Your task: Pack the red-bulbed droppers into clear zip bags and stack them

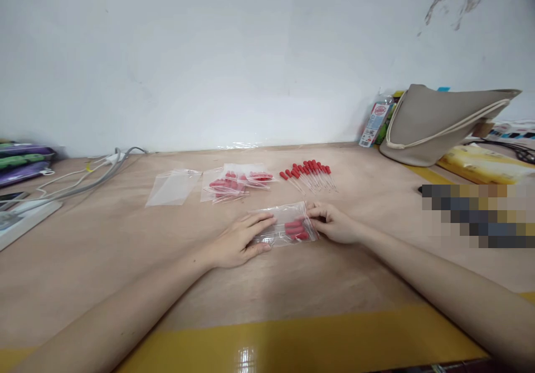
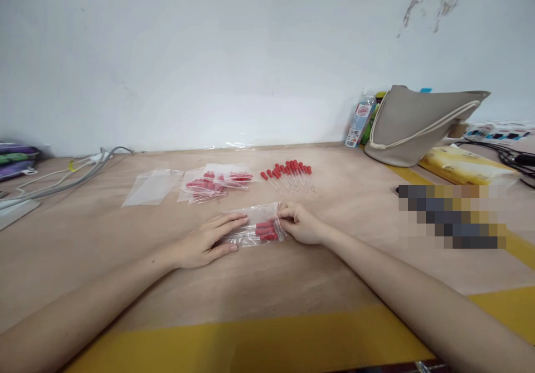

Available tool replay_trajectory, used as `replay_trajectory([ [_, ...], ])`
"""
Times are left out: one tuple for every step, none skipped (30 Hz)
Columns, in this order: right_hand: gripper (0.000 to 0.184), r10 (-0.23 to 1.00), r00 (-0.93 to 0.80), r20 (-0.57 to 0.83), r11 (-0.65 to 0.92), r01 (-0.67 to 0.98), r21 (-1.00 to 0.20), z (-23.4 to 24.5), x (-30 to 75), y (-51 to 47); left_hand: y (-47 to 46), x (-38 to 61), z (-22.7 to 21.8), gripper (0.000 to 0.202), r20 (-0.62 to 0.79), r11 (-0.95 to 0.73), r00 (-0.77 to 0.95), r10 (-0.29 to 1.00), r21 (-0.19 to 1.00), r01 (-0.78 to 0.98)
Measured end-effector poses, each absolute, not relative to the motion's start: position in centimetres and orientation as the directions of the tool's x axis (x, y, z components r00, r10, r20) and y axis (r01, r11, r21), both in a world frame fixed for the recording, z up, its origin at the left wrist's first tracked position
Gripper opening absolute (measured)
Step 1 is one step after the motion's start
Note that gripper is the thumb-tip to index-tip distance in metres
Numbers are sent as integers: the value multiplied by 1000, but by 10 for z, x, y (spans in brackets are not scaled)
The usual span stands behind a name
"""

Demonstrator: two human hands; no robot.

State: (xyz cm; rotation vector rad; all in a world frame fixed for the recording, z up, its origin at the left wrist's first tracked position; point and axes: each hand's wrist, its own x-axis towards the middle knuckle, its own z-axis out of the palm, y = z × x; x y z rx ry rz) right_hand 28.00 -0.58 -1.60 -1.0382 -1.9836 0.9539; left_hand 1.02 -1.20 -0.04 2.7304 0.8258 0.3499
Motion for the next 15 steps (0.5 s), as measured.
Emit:
replay_trajectory([
  [20,874,-441,204,377,350,-857,-14,283,-3,-12,10,0,49,154,-802,809,568,324,502],
  [21,890,-422,171,333,347,-877,-12,287,1,-12,10,0,48,159,-802,808,567,330,497],
  [21,913,-380,146,289,352,-890,-11,290,6,-12,10,0,46,166,-802,807,566,338,493],
  [21,936,-322,139,260,370,-892,-11,293,13,-12,11,0,44,173,-800,805,568,348,489],
  [20,955,-255,154,251,406,-879,-10,294,21,-13,11,0,42,180,-796,801,570,361,485],
  [18,963,-192,190,260,459,-850,-9,293,29,-13,11,0,40,185,-791,797,575,375,483],
  [15,959,-146,242,283,524,-804,-8,291,38,-13,11,0,37,189,-785,792,581,388,483],
  [12,946,-125,298,312,592,-743,-6,286,46,-13,11,0,34,193,-778,786,588,400,484],
  [10,930,-122,346,338,652,-679,-3,279,54,-13,11,1,32,193,-772,781,594,409,486],
  [9,914,-130,385,358,707,-610,-1,272,62,-14,11,1,29,191,-766,777,600,416,490],
  [8,903,-148,403,367,755,-543,2,263,69,-14,11,1,27,188,-761,773,606,420,494],
  [9,902,-167,398,360,800,-480,5,254,75,-14,11,1,25,183,-757,771,610,422,498],
  [12,915,-168,366,324,846,-423,7,245,80,-14,10,1,24,180,-755,770,612,424,501],
  [15,937,-143,318,264,887,-378,9,237,84,-14,10,1,23,179,-754,770,612,425,501],
  [18,958,-106,266,197,918,-343,10,230,88,-14,10,1,23,182,-756,771,611,424,499],
])
